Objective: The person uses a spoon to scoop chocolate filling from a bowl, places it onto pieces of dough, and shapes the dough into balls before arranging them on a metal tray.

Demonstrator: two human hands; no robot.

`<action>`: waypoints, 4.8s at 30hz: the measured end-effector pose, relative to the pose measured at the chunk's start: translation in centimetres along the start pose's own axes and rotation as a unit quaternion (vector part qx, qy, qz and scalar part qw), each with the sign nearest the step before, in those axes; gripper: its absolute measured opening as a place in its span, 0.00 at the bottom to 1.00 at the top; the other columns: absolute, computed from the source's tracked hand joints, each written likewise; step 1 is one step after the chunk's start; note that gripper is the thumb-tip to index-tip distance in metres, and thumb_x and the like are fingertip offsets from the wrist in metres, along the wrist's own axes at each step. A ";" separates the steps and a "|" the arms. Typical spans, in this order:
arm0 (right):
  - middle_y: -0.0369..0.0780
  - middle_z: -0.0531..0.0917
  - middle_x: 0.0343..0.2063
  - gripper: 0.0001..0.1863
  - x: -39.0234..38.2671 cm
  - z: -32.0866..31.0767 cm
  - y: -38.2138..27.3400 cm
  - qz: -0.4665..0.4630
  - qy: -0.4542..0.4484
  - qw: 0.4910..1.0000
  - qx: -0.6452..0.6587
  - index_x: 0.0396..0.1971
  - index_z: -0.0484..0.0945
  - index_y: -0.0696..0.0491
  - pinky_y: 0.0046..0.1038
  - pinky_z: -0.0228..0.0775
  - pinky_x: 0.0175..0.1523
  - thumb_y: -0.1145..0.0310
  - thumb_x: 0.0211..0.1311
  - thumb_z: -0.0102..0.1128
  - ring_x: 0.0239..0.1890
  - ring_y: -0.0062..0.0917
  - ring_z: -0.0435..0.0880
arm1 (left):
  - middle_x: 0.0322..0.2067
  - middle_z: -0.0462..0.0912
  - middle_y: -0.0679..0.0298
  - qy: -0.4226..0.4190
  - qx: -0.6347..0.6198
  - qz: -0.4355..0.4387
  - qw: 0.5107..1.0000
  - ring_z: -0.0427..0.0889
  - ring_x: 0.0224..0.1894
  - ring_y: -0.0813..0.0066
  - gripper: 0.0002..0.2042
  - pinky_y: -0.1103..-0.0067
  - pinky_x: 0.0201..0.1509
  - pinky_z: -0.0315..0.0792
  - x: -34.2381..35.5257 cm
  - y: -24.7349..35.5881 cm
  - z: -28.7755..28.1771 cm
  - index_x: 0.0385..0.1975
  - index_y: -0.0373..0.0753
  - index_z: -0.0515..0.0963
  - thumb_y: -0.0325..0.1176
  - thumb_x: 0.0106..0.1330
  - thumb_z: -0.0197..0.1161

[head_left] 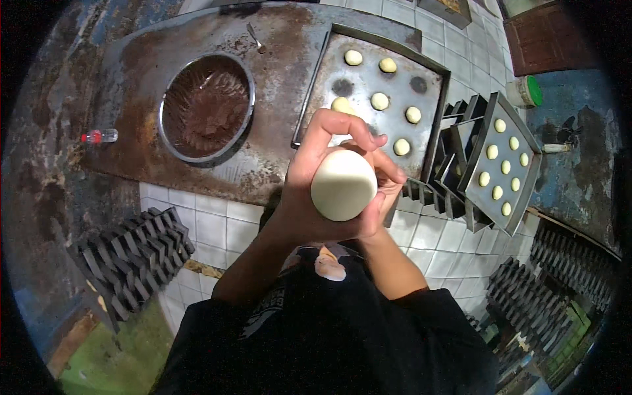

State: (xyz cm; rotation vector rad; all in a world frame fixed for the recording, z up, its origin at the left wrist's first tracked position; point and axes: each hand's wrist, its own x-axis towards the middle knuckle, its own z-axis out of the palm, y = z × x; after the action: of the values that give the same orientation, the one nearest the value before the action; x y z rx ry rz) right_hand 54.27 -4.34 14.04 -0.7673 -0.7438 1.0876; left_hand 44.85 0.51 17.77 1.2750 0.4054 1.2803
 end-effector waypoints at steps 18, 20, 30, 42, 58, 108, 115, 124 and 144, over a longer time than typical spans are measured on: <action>0.38 0.88 0.44 0.21 6.4 -13.8 1.7 0.213 -0.102 0.865 -0.443 0.49 0.88 0.55 0.30 0.81 0.50 0.68 0.55 0.80 0.48 0.23 0.87 | 0.44 0.86 0.41 -0.116 0.289 -0.236 0.920 0.84 0.53 0.36 0.35 0.54 0.51 0.78 -2.0 -19.6 -4.0 0.64 0.40 0.63 0.31 0.57 0.74; 0.40 0.88 0.44 0.19 7.1 -18.0 5.2 0.162 -0.089 0.844 -0.504 0.49 0.88 0.53 0.31 0.81 0.51 0.68 0.56 0.78 0.47 0.29 0.89 | 0.55 0.79 0.37 -0.141 0.346 -0.222 0.900 0.86 0.48 0.39 0.43 0.55 0.52 0.78 -1.9 -21.1 -4.8 0.71 0.41 0.57 0.32 0.55 0.75; 0.54 0.57 0.78 0.44 7.0 -28.7 20.7 0.000 -0.331 0.538 -0.775 0.76 0.56 0.64 0.45 0.52 0.81 0.49 0.73 0.57 0.79 0.45 0.58 | 0.73 0.61 0.46 -0.067 0.332 -0.327 0.883 0.83 0.56 0.54 0.54 0.67 0.52 0.83 -12.0 -16.8 -15.2 0.79 0.40 0.48 0.32 0.54 0.79; 0.42 0.82 0.54 0.20 11.5 -24.9 20.6 -0.080 -0.386 0.582 -0.711 0.57 0.78 0.53 0.34 0.79 0.58 0.72 0.65 0.57 0.56 0.35 0.83 | 0.62 0.76 0.51 0.060 0.325 -0.492 0.805 0.80 0.63 0.56 0.41 0.68 0.50 0.80 -16.9 -12.4 -15.9 0.74 0.41 0.59 0.31 0.61 0.75; 0.30 0.85 0.38 0.17 11.2 -18.0 13.4 0.492 -0.413 0.733 -0.224 0.49 0.84 0.58 0.22 0.73 0.46 0.69 0.63 0.58 0.38 0.15 0.79 | 0.61 0.82 0.52 -0.150 0.335 -0.369 0.854 0.81 0.64 0.58 0.21 0.65 0.68 0.73 -2.0 -32.4 -16.3 0.67 0.37 0.74 0.30 0.76 0.52; 0.52 0.86 0.39 0.23 -4.8 2.1 26.2 0.145 -0.206 0.617 -0.746 0.48 0.82 0.61 0.45 0.82 0.46 0.53 0.76 0.57 0.38 0.46 0.88 | 0.53 0.85 0.55 -0.002 0.182 -0.172 0.968 0.84 0.56 0.66 0.33 0.67 0.64 0.76 -16.5 -0.3 -32.7 0.59 0.31 0.75 0.30 0.53 0.82; 0.55 0.81 0.49 0.13 -13.5 -0.2 29.7 0.203 -0.294 0.671 -0.650 0.52 0.75 0.58 0.47 0.78 0.50 0.73 0.70 0.58 0.47 0.55 0.83 | 0.45 0.91 0.55 0.138 0.241 -0.311 0.909 0.90 0.48 0.65 0.18 0.70 0.55 0.81 -19.4 3.8 -37.2 0.47 0.31 0.84 0.27 0.56 0.77; 0.52 0.83 0.45 0.10 0.1 16.6 35.0 0.077 -0.321 0.706 -0.627 0.47 0.79 0.56 0.51 0.79 0.50 0.76 0.70 0.53 0.46 0.54 0.85 | 0.41 0.91 0.56 0.290 0.385 -0.236 0.844 0.91 0.46 0.65 0.16 0.71 0.53 0.81 -23.3 4.5 -43.2 0.47 0.31 0.84 0.22 0.58 0.71; 0.61 0.86 0.44 0.12 1.6 16.7 43.9 0.219 -0.371 0.604 -0.670 0.37 0.82 0.61 0.51 0.77 0.60 0.69 0.61 0.58 0.52 0.56 0.85 | 0.39 0.91 0.58 0.303 0.356 -0.317 0.825 0.90 0.42 0.71 0.17 0.73 0.49 0.81 -24.0 5.0 -45.6 0.44 0.32 0.85 0.30 0.58 0.81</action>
State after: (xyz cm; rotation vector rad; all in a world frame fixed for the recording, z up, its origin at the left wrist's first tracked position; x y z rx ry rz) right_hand 19.84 12.04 -13.47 -1.8752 -2.3231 1.1487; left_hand -2.71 0.26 -2.71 1.1136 1.7468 0.9258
